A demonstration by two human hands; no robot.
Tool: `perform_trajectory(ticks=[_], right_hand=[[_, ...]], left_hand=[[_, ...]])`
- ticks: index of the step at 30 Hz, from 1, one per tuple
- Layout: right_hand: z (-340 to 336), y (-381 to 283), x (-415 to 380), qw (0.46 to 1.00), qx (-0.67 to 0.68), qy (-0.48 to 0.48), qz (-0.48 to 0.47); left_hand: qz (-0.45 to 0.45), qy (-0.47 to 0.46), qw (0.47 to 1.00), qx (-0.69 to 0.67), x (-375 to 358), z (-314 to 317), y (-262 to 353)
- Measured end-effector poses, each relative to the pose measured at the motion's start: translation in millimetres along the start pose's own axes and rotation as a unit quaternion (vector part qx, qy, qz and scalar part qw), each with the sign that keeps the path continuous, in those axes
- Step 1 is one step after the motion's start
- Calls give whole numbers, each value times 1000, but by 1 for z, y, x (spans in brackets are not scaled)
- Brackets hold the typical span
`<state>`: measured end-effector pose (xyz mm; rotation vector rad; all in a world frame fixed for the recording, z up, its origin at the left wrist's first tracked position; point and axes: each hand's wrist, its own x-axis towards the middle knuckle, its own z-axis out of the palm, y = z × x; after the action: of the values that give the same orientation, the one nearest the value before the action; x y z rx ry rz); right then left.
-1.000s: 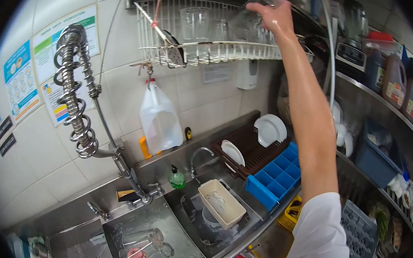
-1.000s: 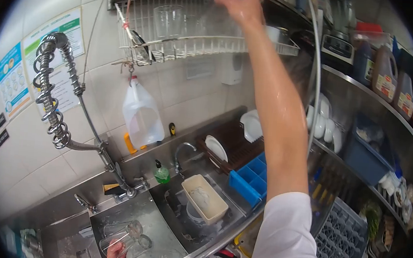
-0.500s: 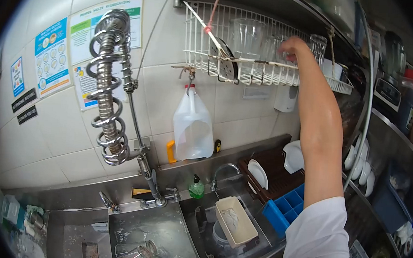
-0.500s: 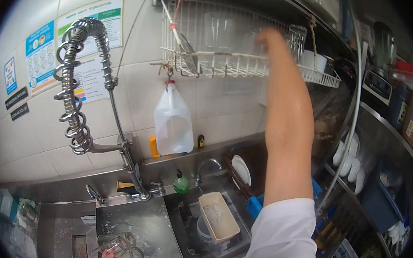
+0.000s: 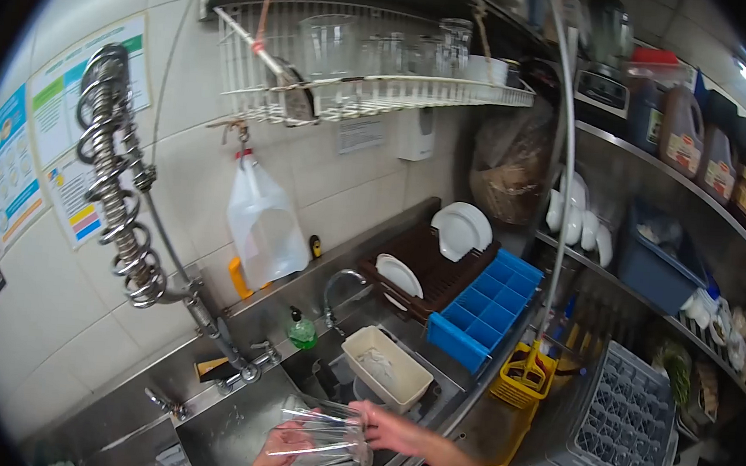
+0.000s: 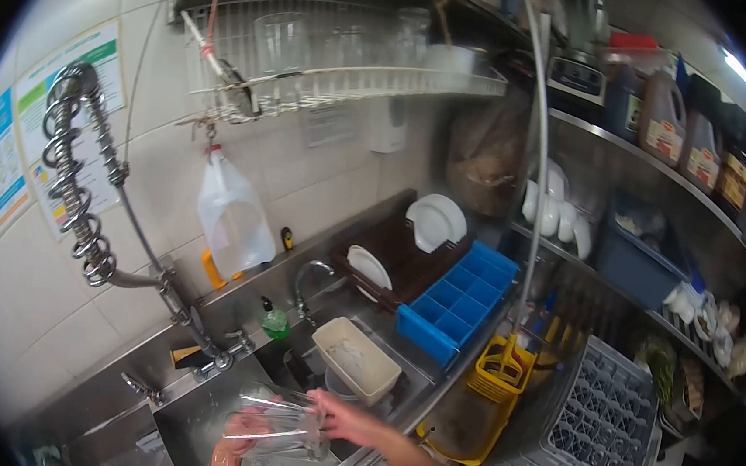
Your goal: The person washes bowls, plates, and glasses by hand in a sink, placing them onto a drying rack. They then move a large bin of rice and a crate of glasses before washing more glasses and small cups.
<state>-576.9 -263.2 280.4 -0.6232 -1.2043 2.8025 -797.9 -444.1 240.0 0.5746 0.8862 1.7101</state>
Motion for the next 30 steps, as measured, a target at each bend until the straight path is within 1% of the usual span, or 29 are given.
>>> perform_trajectory(ticks=[1,3,4,5,6,7,8,9,10,11,12,13,14,15,16,17,18,19,20,21,23,24,25,26,27,28,30], right_hand=[[5,10,-7,1000,7,9,-5],[11,24,-22,977,-29,157,-143],[5,26,-27,976,-25,162,-145],[-4,25,-33,962,4,207,-176],[-12,22,-39,945,33,249,-208],[-7,3,-57,925,58,270,-262],[-12,-15,-72,895,89,279,-336],[-4,-48,-93,860,78,296,-407],[1,-83,-113,825,47,289,-484],[5,-123,-126,761,25,279,-585],[15,-170,-141,694,-36,265,-668],[41,-219,-157,640,-96,265,-715],[56,-269,-161,574,-163,277,-753],[83,-317,-161,555,-185,303,-752],[91,-378,-160,491,-280,349,-748],[109,-418,-150,496,-317,361,-724],[127,-457,-141,498,-356,371,-699],[145,-496,-133,497,-394,379,-674],[166,-514,-125,529,-454,349,-627],[177,-537,-111,532,-453,335,-632],[199,-572,-78,477,-584,400,-522],[208,-584,-63,479,-587,385,-527],[217,-593,-48,474,-648,393,-448],[225,-602,-32,462,-704,396,-367],[227,-606,-16,452,-716,390,-363],[228,-612,-4,454,-718,379,-368],[225,-619,18,460,-719,396,-339]], left_hand=[[-19,-39,995,88,11,13,2],[-43,-80,981,171,21,24,-12],[-80,-99,986,112,28,29,-17],[-116,-116,985,52,32,35,-20],[-120,-119,984,54,29,39,-22],[-67,-131,989,21,19,62,-9],[-12,-143,990,-13,15,76,-1],[-3,-102,995,-22,10,67,-2],[4,-85,996,5,4,49,-3],[11,-67,997,30,-3,26,-4],[3,-24,999,32,-12,-1,-6],[1,2,999,32,-20,-16,-10],[-1,28,999,32,-29,-30,-12],[14,70,997,17,-38,-37,-12],[33,112,993,3,-47,-46,-12],[52,144,988,30,-55,-74,-23],[61,151,986,32,-73,-92,-26],[9,156,988,18,-89,-106,-28],[-41,161,986,1,-101,-111,-26],[-6,367,930,2,-113,-36,-15],[13,377,926,-34,-138,-27,-15],[21,376,924,-66,-147,-23,-19],[31,385,920,-73,-156,-12,-19],[34,439,895,-71,-163,1,-18],[34,490,868,-68,-166,9,-19],[42,498,863,-72,-169,11,-20],[70,514,848,-110,-176,14,-24]])
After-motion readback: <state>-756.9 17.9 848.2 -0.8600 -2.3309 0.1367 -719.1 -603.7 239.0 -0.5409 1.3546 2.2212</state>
